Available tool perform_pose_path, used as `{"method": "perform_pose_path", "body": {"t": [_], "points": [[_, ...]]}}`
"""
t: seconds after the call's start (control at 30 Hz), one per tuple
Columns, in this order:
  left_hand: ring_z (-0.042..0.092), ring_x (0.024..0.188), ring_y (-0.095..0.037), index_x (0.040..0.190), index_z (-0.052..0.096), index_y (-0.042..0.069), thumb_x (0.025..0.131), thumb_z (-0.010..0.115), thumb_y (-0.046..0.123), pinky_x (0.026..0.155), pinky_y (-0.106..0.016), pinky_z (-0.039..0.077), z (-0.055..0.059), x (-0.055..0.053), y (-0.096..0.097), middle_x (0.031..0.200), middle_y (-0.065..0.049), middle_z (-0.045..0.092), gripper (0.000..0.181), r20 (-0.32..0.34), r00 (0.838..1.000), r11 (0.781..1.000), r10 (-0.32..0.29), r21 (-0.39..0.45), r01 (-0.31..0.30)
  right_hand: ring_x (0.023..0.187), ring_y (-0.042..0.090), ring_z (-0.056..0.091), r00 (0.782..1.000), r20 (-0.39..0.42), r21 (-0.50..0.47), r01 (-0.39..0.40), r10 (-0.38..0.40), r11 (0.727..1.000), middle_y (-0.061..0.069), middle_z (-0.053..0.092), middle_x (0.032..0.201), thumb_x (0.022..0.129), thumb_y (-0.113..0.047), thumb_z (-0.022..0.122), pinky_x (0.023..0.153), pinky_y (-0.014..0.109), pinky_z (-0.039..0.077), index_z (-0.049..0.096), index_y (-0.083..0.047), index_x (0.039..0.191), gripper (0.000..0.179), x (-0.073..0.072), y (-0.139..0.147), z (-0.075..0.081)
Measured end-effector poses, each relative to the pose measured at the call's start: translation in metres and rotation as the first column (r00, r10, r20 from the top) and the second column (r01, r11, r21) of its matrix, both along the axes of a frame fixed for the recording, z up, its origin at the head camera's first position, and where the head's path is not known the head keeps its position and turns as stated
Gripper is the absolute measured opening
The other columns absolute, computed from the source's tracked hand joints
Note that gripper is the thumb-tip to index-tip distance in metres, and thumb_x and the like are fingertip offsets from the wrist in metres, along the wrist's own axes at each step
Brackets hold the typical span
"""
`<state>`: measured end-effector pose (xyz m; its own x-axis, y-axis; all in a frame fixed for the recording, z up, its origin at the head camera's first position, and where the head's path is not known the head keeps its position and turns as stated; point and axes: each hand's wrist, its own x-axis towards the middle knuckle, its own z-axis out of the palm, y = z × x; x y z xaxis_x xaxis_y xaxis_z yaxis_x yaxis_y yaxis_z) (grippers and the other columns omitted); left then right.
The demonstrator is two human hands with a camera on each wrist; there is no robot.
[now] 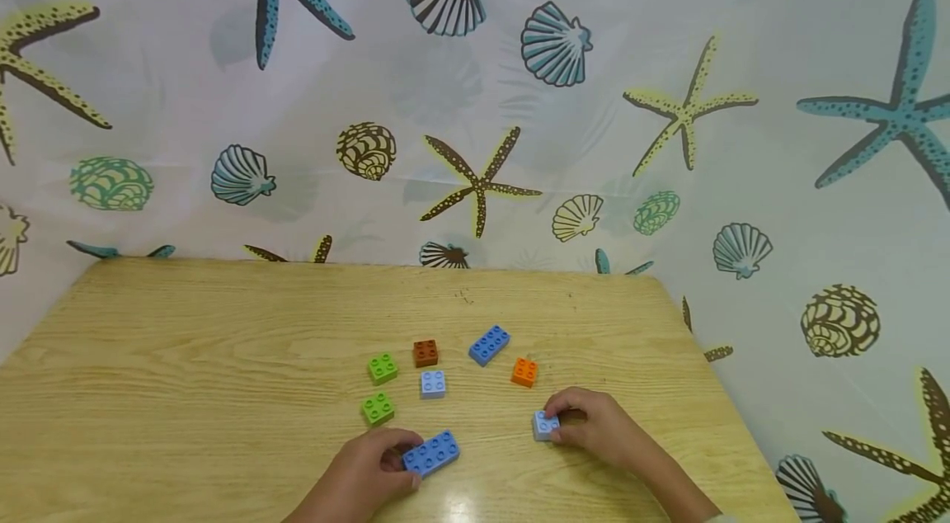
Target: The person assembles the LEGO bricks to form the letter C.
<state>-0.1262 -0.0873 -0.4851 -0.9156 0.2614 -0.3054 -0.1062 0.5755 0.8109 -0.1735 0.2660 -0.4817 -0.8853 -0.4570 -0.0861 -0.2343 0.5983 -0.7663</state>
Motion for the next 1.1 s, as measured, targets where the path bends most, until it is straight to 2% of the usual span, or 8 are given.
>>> {"method": "perform_pose_path", "body": {"t": [0.23, 0.47, 0.67, 0.9, 1.1], "points": [[0.059, 0.087, -0.014, 0.122, 0.07, 0.005, 0.083, 0.082, 0.01, 0.076, -0.035, 0.053, 0.0, -0.006, 0.001, 0.098, 0.001, 0.066, 0.041, 0.034, 0.999, 0.998, -0.034, 0.05, 0.032, 0.113, 0.016, 0.063, 1.0, -0.021, -0.011, -0.02, 0.02, 1.0, -0.005, 0.068, 0.12, 0.093, -0.018, 0.074, 0.099, 0.037, 0.053, 0.072, -0.022, 0.107, 0.015, 0.001, -0.004, 0.002], [0.059, 0.088, -0.015, 0.121, 0.071, 0.006, 0.083, 0.081, 0.009, 0.077, -0.035, 0.053, -0.002, -0.008, 0.001, 0.1, -0.001, 0.065, 0.039, -0.019, 0.998, 0.995, -0.067, 0.077, 0.069, 0.111, 0.015, 0.063, 0.999, -0.044, -0.051, -0.03, 0.028, 0.998, 0.0, 0.067, 0.119, 0.091, -0.016, 0.075, 0.098, 0.033, 0.054, 0.073, -0.019, 0.106, 0.015, 0.004, -0.015, 0.004], [0.059, 0.09, -0.016, 0.12, 0.071, 0.007, 0.085, 0.08, 0.009, 0.078, -0.036, 0.054, -0.003, -0.012, 0.004, 0.101, -0.001, 0.065, 0.037, -0.043, 0.994, 0.991, -0.103, 0.081, 0.106, 0.112, 0.017, 0.064, 0.999, -0.009, -0.16, -0.048, 0.047, 0.986, 0.009, 0.066, 0.119, 0.091, -0.006, 0.074, 0.097, 0.029, 0.055, 0.072, -0.01, 0.108, 0.017, 0.007, -0.024, 0.002], [0.06, 0.09, -0.016, 0.119, 0.071, 0.006, 0.085, 0.079, 0.007, 0.078, -0.037, 0.055, -0.002, -0.018, 0.011, 0.104, -0.002, 0.067, 0.035, -0.063, 0.989, 0.985, -0.135, 0.098, 0.141, 0.112, 0.011, 0.063, 0.997, -0.04, -0.15, -0.074, 0.068, 0.986, 0.004, 0.067, 0.119, 0.092, -0.013, 0.073, 0.098, 0.026, 0.054, 0.073, -0.016, 0.109, 0.017, 0.012, -0.034, 0.003], [0.058, 0.088, -0.017, 0.118, 0.072, 0.005, 0.085, 0.079, 0.005, 0.075, -0.035, 0.053, -0.001, -0.019, 0.014, 0.099, -0.003, 0.065, 0.034, -0.109, 0.986, 0.985, -0.127, 0.102, 0.138, 0.112, 0.014, 0.064, 0.997, -0.06, -0.188, -0.067, 0.057, 0.98, 0.006, 0.068, 0.119, 0.092, -0.013, 0.074, 0.098, 0.028, 0.054, 0.073, -0.013, 0.108, 0.017, 0.016, -0.046, 0.003]]}}
